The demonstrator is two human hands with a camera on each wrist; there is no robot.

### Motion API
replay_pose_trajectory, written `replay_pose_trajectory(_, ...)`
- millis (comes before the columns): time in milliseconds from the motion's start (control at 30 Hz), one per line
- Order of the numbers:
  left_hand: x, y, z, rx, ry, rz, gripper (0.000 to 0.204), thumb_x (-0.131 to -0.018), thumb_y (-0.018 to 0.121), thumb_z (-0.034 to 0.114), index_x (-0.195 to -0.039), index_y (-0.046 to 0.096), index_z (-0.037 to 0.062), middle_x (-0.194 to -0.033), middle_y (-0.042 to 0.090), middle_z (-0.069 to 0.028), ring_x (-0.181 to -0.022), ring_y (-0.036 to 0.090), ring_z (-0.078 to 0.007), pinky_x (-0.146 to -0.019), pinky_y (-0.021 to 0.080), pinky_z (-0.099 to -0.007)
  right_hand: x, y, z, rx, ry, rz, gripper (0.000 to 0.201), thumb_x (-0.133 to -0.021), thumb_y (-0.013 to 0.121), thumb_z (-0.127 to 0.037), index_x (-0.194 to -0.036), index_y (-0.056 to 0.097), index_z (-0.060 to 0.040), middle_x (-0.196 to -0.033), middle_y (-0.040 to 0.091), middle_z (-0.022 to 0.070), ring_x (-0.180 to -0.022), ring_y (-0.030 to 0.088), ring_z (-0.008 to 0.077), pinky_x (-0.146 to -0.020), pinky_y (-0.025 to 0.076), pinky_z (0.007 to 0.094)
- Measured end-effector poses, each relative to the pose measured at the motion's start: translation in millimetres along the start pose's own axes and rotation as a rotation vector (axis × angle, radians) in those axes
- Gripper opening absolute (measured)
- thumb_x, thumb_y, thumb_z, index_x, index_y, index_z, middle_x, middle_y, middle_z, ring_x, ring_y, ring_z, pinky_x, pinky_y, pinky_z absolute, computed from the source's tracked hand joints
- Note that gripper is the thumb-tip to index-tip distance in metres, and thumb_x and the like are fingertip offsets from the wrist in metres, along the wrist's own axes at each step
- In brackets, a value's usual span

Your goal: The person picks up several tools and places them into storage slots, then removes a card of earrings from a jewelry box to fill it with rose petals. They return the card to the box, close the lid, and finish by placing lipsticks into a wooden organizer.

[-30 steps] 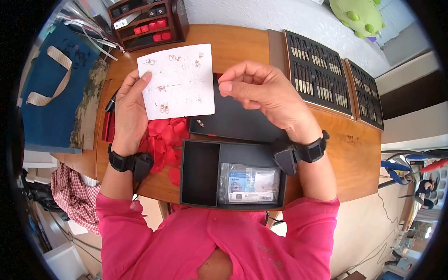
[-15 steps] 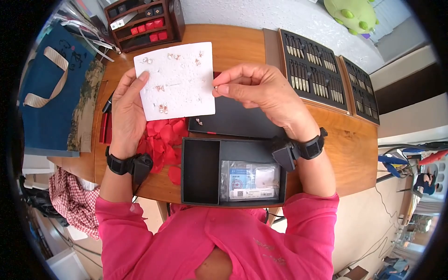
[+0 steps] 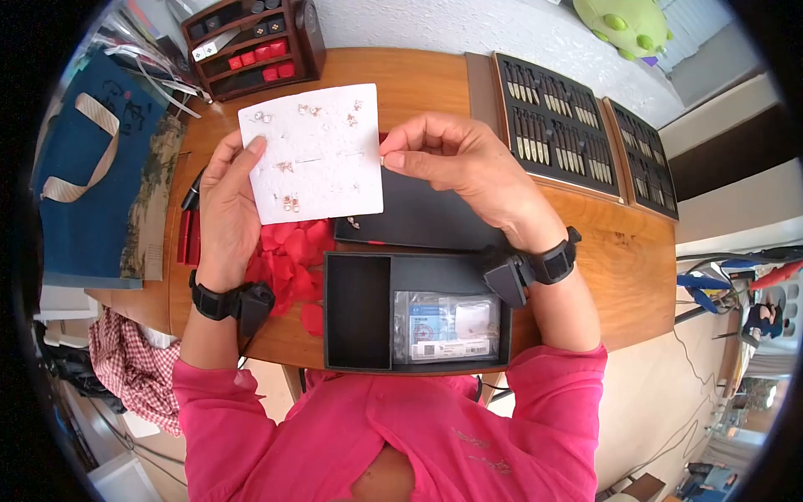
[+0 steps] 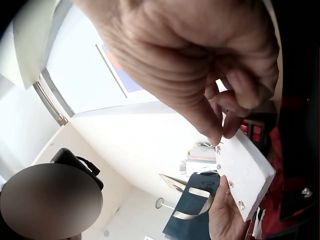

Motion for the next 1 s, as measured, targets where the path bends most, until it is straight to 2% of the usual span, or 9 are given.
replay_pose_trajectory(167, 1.1, 1.3, -3.2, -0.004, -0.013, -0.019, 0.02, -0.091, 0.062, 0.004, -0.11, 0.058, -0.0016, -0.103, 0.067, -0.0114, -0.093, 0.065, -0.0147, -0.084, 0.052, -0.0276, -2.5, -0.2, 4.4, -0.002, -0.035, 0.001, 0.012, -0.089, 0.069, -0.013, -0.1, 0.07, -0.0086, -0.091, 0.065, -0.0061, -0.077, 0.052, -0.0001, -0.063, 0.039, 0.0154)
replay_pose_trajectory(467, 3.3, 4.1, -4.3, -0.038, -0.014, -0.031, 0.022, -0.091, 0.063, 0.005, -0.111, 0.057, -0.0023, -0.102, 0.067, -0.0117, -0.093, 0.065, -0.0143, -0.083, 0.053, -0.0272, -4.9, 1.1, 5.9, -0.034, -0.06, -0.004, 0.014, -0.088, 0.07, -0.012, -0.101, 0.07, -0.0059, -0.094, 0.067, -0.0025, -0.086, 0.057, 0.0034, -0.077, 0.046, 0.0183)
replay_pose_trajectory(1000, 4.0, 5.2, -4.9, -0.017, -0.013, -0.048, 0.022, -0.091, 0.063, 0.003, -0.112, 0.057, -0.0019, -0.103, 0.067, -0.0116, -0.093, 0.065, -0.0146, -0.083, 0.053, -0.0272, -8.9, -0.7, 8.5, 0.117, -0.165, 0.081, 0.013, -0.087, 0.071, -0.011, -0.099, 0.072, -0.0061, -0.087, 0.068, -0.0034, -0.077, 0.056, 0.0022, -0.073, 0.046, 0.0181)
Point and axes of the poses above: each hand's wrist, its own x-axis away from the middle knuckle, its own y-axis out of the palm, z = x × y, the point moved 5 cm from there along -x, towards the middle knuckle
